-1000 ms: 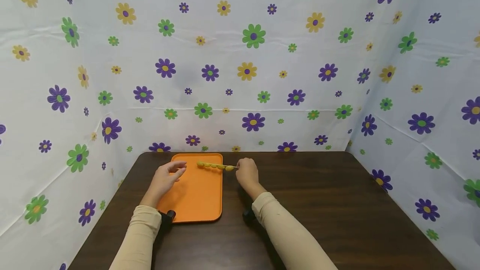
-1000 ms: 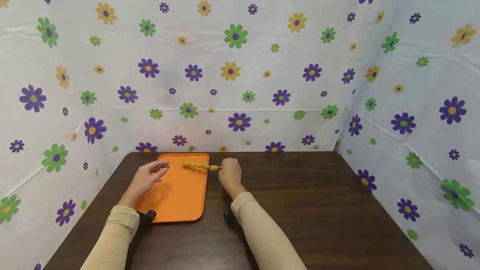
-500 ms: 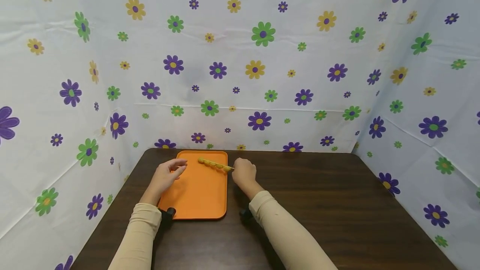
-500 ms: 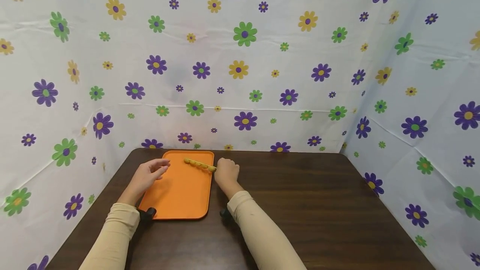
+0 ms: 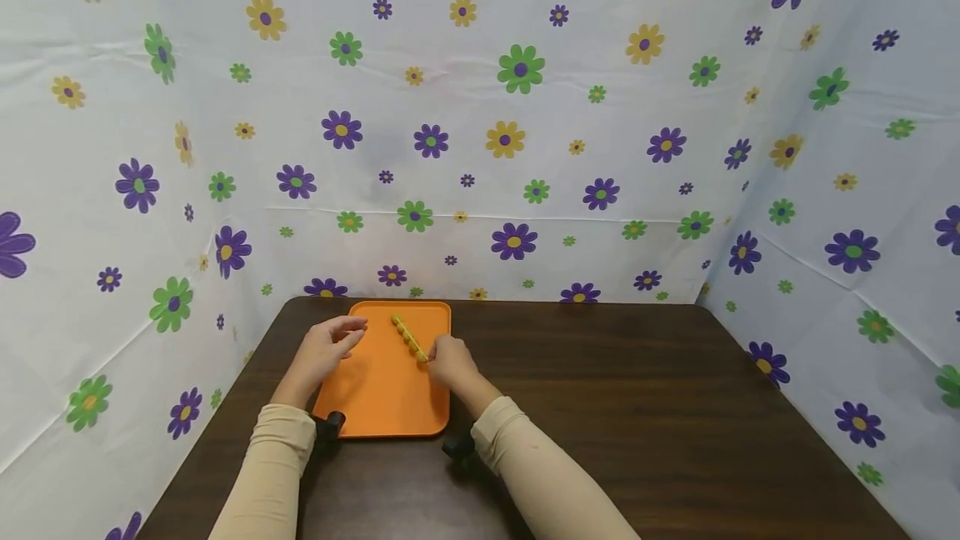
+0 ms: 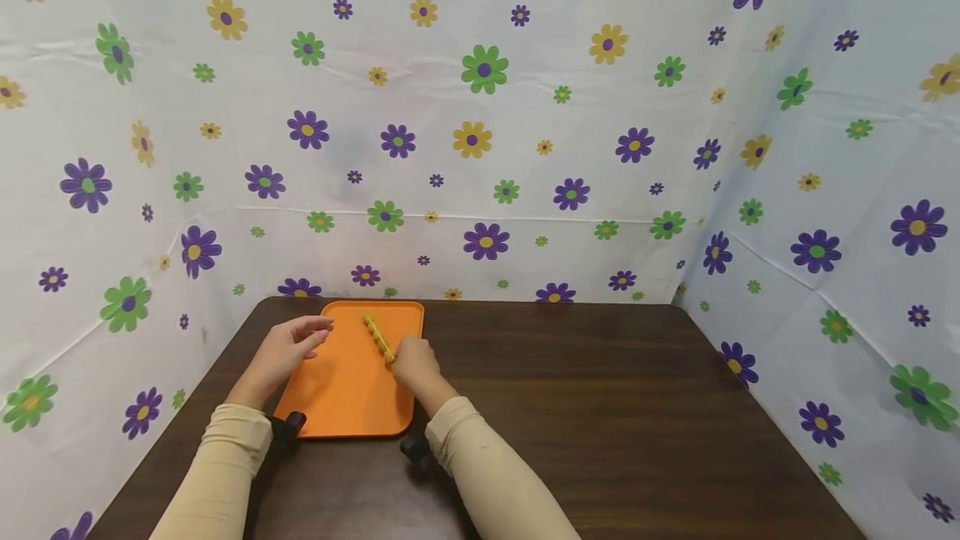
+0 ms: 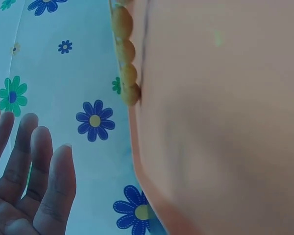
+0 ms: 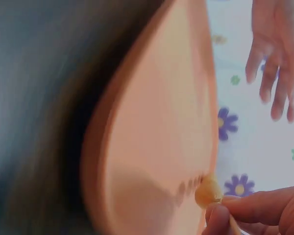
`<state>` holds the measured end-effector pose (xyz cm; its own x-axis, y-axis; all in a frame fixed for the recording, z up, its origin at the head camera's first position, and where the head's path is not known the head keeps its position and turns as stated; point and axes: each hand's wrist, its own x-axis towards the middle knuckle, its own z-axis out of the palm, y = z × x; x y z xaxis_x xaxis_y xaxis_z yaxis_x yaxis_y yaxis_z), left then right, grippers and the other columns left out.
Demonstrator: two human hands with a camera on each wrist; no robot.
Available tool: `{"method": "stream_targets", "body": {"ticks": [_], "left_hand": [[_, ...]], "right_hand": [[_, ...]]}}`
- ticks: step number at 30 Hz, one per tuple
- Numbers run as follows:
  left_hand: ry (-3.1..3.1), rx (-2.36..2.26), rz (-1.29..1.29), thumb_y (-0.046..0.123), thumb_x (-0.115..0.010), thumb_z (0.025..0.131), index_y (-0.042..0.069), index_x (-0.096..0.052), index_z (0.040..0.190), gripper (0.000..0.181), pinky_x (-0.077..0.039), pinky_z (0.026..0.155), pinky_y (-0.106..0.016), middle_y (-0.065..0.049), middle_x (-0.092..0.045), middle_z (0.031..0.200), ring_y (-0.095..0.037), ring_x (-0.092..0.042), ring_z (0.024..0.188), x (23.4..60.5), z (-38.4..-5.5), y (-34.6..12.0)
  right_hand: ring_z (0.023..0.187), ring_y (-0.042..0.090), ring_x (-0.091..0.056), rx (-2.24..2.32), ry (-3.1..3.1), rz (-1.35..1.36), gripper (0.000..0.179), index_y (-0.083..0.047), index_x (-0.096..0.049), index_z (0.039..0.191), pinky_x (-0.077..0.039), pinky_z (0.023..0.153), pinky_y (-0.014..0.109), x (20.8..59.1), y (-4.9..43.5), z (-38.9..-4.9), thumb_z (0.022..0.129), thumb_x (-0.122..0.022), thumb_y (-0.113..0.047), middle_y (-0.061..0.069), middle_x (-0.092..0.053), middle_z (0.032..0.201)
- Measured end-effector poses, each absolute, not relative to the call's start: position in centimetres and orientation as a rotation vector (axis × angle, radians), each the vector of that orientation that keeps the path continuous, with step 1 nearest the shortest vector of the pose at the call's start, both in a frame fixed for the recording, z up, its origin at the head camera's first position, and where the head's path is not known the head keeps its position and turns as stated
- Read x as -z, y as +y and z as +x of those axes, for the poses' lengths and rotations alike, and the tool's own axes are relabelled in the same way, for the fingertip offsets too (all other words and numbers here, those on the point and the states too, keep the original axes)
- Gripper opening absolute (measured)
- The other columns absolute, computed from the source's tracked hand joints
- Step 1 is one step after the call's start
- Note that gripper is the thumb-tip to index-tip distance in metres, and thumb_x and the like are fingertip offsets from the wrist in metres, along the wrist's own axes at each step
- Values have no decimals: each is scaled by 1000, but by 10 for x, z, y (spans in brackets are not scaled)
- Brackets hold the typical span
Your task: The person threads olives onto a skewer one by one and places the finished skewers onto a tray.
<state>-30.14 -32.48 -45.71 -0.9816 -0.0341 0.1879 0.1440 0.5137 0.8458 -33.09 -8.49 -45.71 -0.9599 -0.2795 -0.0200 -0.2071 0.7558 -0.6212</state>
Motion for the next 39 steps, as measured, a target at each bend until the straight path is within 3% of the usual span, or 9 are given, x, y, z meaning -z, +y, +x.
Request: {"method": "stream_targets", "body": {"ticks": [8, 14, 22, 31, 39], "left_hand": [[-2580, 1470, -119, 20, -60, 105, 2, -62, 135, 36, -59, 89, -44, -20, -64, 133, -38, -61, 117, 451, -304, -324], [-2572, 1467, -168, 23, -59, 105, 1, -62, 135, 37, -59, 88, -43, -21, -63, 134, -39, -60, 119, 446, -307, -324], [-2575, 1481, -169, 21, -59, 105, 1, -61, 136, 37, -59, 89, -44, -21, -62, 135, -39, -60, 120, 446, -307, -322], [-2595, 1509, -208, 25, -59, 105, 3, -60, 137, 39, -59, 88, -44, -21, -60, 137, -40, -58, 120, 441, -306, -315], [-2651, 1382, -176, 28, -59, 105, 4, -62, 136, 39, -59, 87, -44, -21, -62, 134, -40, -59, 117, 440, -308, -317]], "right_hand": [[51, 15, -55, 1395, 2499, -267, 24, -5, -57, 77, -48, 43, 23, 464, -125, -305, 86, -75, 10, 7, -55, 74], [58, 16, -61, 1516, 2362, -202, 24, -3, -61, 75, -59, 54, 28, 468, -149, -294, 84, -74, 14, 6, -57, 76], [63, 17, -63, 1579, 2322, -133, 16, 2, -70, 82, -61, 64, 31, 469, -162, -291, 81, -75, 17, 5, -59, 78], [64, 15, -61, 1453, 2488, -271, 20, -7, -71, 109, -52, 54, 28, 468, -144, -289, 91, -73, 2, 1, -62, 81], [78, 19, -68, 1386, 2567, -411, 23, 2, -66, 120, -58, 65, 32, 454, -86, -330, 98, -65, -6, 10, -69, 96]]}}
